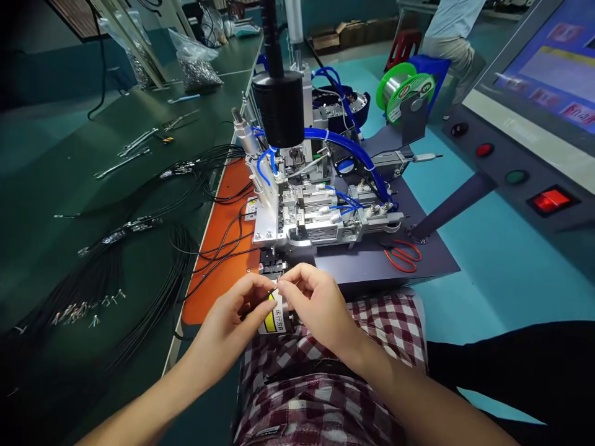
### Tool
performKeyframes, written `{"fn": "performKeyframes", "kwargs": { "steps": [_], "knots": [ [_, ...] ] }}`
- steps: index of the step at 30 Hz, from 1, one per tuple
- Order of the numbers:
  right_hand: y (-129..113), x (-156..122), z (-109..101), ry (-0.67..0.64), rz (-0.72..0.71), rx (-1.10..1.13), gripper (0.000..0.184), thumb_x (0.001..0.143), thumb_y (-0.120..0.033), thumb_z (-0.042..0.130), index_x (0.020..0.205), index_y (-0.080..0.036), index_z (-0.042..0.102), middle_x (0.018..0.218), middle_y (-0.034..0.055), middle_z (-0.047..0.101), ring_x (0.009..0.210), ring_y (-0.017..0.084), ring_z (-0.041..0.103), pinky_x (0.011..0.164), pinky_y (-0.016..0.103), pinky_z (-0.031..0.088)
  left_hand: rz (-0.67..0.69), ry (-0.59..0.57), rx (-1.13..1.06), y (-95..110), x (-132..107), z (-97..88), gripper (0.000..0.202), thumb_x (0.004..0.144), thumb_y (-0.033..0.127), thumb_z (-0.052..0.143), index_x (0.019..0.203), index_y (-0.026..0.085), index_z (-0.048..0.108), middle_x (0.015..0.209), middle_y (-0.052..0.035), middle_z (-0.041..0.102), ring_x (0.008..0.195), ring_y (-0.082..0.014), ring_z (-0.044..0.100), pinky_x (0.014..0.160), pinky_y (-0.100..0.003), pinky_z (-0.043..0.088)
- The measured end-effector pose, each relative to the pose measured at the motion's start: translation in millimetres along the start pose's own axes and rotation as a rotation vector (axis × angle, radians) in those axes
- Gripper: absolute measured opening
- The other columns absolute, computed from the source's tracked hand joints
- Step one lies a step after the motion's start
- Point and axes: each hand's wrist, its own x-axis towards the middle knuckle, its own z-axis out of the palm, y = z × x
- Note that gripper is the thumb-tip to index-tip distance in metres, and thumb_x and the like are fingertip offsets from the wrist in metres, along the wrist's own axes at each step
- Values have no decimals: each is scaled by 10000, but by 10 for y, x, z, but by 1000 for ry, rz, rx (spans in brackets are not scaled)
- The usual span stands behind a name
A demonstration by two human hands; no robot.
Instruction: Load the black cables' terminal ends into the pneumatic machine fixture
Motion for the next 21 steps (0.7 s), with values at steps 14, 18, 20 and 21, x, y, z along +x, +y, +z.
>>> {"fn": "performKeyframes", "kwargs": {
  "steps": [14,18,20,21],
  "knots": [
    [137,142,-63,51,70,-2,188,848,-330,597,732,-182,615,636,-21,580,512,99,474,519,245,412,80,58,46,-263,301,-91,147,906,267,528,907,209,663,851,9,703,721,-139,633,617,-225,476],
    [136,178,-17,24,85,9,156,837,-315,606,777,-174,631,651,-17,587,517,96,478,508,238,396,44,8,-11,-292,275,-48,159,907,265,531,954,210,672,871,0,696,749,-140,631,660,-231,479],
    [157,195,9,4,76,15,129,821,-286,625,785,-163,639,658,-15,588,533,95,488,514,233,395,17,0,-22,-290,258,-60,171,913,270,522,970,208,670,886,-7,692,766,-141,626,670,-231,475],
    [169,202,19,-5,65,16,118,820,-270,628,781,-160,638,661,-14,588,541,94,491,520,231,397,1,-8,-29,-281,252,-74,180,918,274,513,973,206,670,885,-10,687,771,-140,622,673,-230,472]
  ]
}}
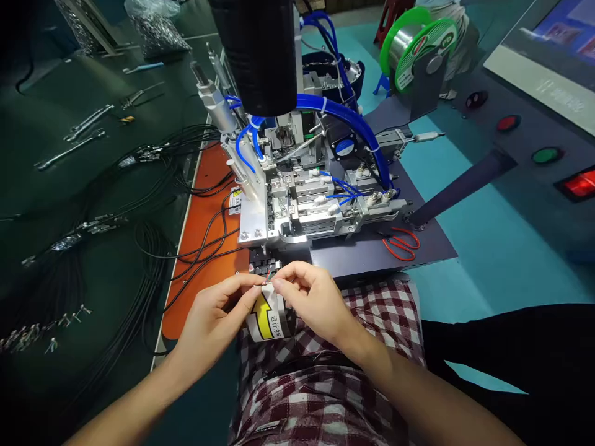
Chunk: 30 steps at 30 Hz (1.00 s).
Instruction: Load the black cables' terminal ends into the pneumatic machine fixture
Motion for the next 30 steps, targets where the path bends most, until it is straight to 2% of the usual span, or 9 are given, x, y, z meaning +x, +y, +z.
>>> {"fn": "performKeyframes", "kwargs": {
  "steps": [3,6,9,12,17,25,30],
  "knots": [
    [22,11,12,-25,-58,-4,107,845,-242,606,777,-162,624,654,-25,576,547,84,484,527,220,397,-68,-52,-66,53,3,-52,197,921,296,504,912,191,671,783,-5,651,706,-124,595,625,-215,458],
    [22,6,5,-45,-106,-16,95,859,-229,599,789,-169,622,626,-41,547,546,79,474,522,210,392,-200,-133,-222,106,25,-83,174,879,311,564,821,165,637,638,20,590,538,-95,544,491,-197,413],
    [22,-2,-7,-34,-97,18,95,870,-232,585,810,-170,624,665,-32,577,528,70,472,494,202,388,-280,-120,-320,135,44,-69,165,830,309,622,783,153,594,599,23,589,469,-90,539,418,-186,379],
    [29,-8,-16,-17,-81,52,121,878,-252,573,807,-167,625,709,-17,612,504,59,467,473,194,390,-274,-64,-331,148,48,-39,182,818,310,638,753,152,577,579,26,582,481,-92,555,436,-181,404],
    [19,-8,-9,-36,-65,105,91,841,-230,612,785,-161,631,672,-25,597,503,56,472,479,183,410,-273,-43,-332,158,53,-26,191,822,304,635,732,148,571,531,46,547,446,-63,502,427,-159,384],
    [-9,7,21,-60,-51,180,56,797,-199,654,767,-155,637,637,-34,584,510,58,470,479,175,420,-298,-43,-338,153,53,-36,198,819,302,641,722,147,566,512,59,530,415,-39,454,389,-137,313],
    [-36,-12,42,-77,0,163,94,821,-198,620,737,-163,600,555,-63,502,480,60,433,456,177,402,-320,-58,-412,139,33,-45,203,812,314,660,738,149,566,516,58,530,428,-37,452,398,-128,308]
  ]
}}
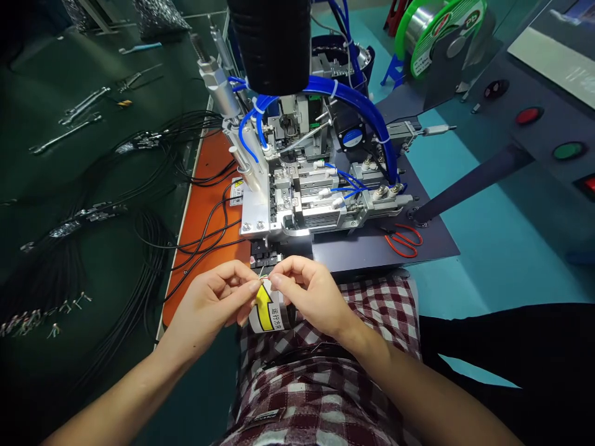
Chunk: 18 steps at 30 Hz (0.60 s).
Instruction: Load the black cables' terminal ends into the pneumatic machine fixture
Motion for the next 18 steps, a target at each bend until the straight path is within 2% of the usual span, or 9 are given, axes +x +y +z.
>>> {"fn": "performKeyframes", "kwargs": {
  "steps": [3,7,10,14,16,18],
  "knots": [
    [17,-19,23,3,-1,-34,117,843,-238,595,749,-176,561,552,-68,483,475,70,433,449,193,399,-9,-22,-72,-17,5,6,197,815,334,662,786,157,579,529,63,518,428,-33,439,399,-127,303],
    [56,-34,26,14,-15,-117,142,868,-277,566,766,-181,539,557,-66,466,480,77,426,442,205,372,-43,-44,-145,-39,21,11,196,834,342,635,948,187,596,560,52,554,419,-58,459,382,-150,305],
    [70,-37,12,34,-44,-218,146,882,-278,549,771,-183,538,573,-57,473,482,80,426,450,212,364,-50,-29,-113,-33,40,8,198,831,351,639,939,187,612,508,50,544,413,-62,428,389,-157,296],
    [91,-33,12,78,-126,-348,143,892,-265,533,770,-191,528,608,-43,501,508,88,447,484,218,379,-94,67,-99,10,85,35,199,772,352,698,806,164,638,466,76,446,420,-44,359,400,-152,274],
    [109,-24,26,109,-137,-367,139,890,-263,534,769,-195,526,630,-35,515,530,96,462,502,222,385,-80,127,-79,28,105,69,195,758,344,703,759,160,637,499,61,491,430,-53,394,407,-165,307],
    [124,-11,45,136,-125,-360,145,889,-262,530,759,-200,523,633,-34,514,550,104,467,528,230,394,14,202,15,31,116,109,163,761,318,693,751,163,643,602,23,594,509,-84,503,476,-189,401]
  ]
}}
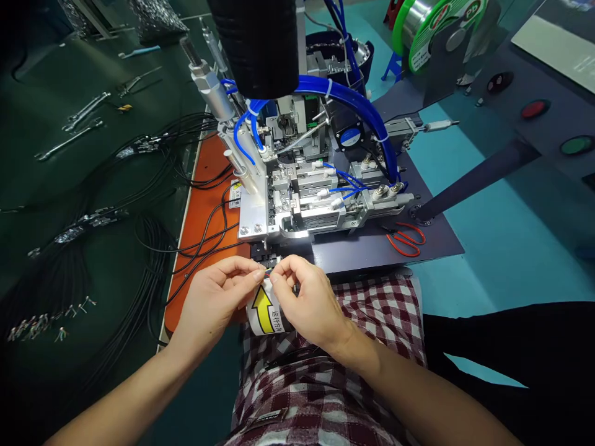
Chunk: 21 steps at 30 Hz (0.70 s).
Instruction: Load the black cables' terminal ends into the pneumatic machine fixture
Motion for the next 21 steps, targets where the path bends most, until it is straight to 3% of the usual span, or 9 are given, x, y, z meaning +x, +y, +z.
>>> {"fn": "performKeyframes", "kwargs": {
  "steps": [4,9,14,15,16,18,19,20,21],
  "knots": [
    [-2,16,52,61,16,-16,139,877,-251,532,747,-204,526,652,-27,515,589,117,471,577,244,408,223,130,175,-23,2,41,106,766,281,680,762,176,665,758,-17,669,662,-127,595,608,-220,473],
    [-14,14,119,66,1,-76,132,876,-239,526,749,-204,539,692,-12,549,632,129,500,607,251,422,-106,-26,-87,-35,39,-18,217,749,380,700,749,175,627,454,73,464,365,-56,358,355,-174,309],
    [42,21,-106,-1,-27,-2,106,849,-234,580,750,-197,582,681,-6,565,614,140,519,576,267,420,-191,-51,-97,-44,53,-89,298,722,455,721,756,179,614,417,99,361,347,-46,317,324,-149,274],
    [65,16,-192,55,-22,45,98,839,-233,597,748,-196,593,644,-13,548,571,133,499,537,264,397,-197,-39,-97,-42,53,-95,305,724,467,716,764,182,613,420,100,352,349,-49,323,324,-150,285],
    [88,5,-273,278,-14,101,89,823,-235,621,747,-195,598,590,-26,512,509,122,453,488,265,355,-206,-32,-98,-37,54,-99,311,725,478,710,769,186,612,422,102,344,350,-53,327,323,-153,296],
    [128,-41,-386,633,-85,140,156,927,-275,451,804,-223,532,652,-25,469,515,114,388,486,264,318,-222,-36,-95,-25,57,-98,317,724,487,705,769,187,611,423,101,337,351,-58,331,320,-158,306],
    [146,-71,-414,749,-121,146,154,937,-286,436,809,-235,503,677,-24,453,527,118,375,488,265,311,-224,-47,-93,-18,59,-94,317,721,484,707,768,184,613,423,99,341,350,-58,329,318,-158,301],
    [165,-100,-427,754,-135,137,136,921,-310,484,809,-239,510,698,-13,471,552,128,403,501,275,332,-220,-57,-93,-13,62,-89,315,719,478,708,773,180,618,423,96,348,350,-56,324,318,-156,290],
    [187,-121,-434,584,-128,91,125,894,-341,538,819,-240,535,726,9,507,586,148,447,518,294,366,-213,-62,-96,-10,64,-84,314,719,472,709,782,177,624,423,94,355,352,-53,318,320,-153,276]
  ]
}}
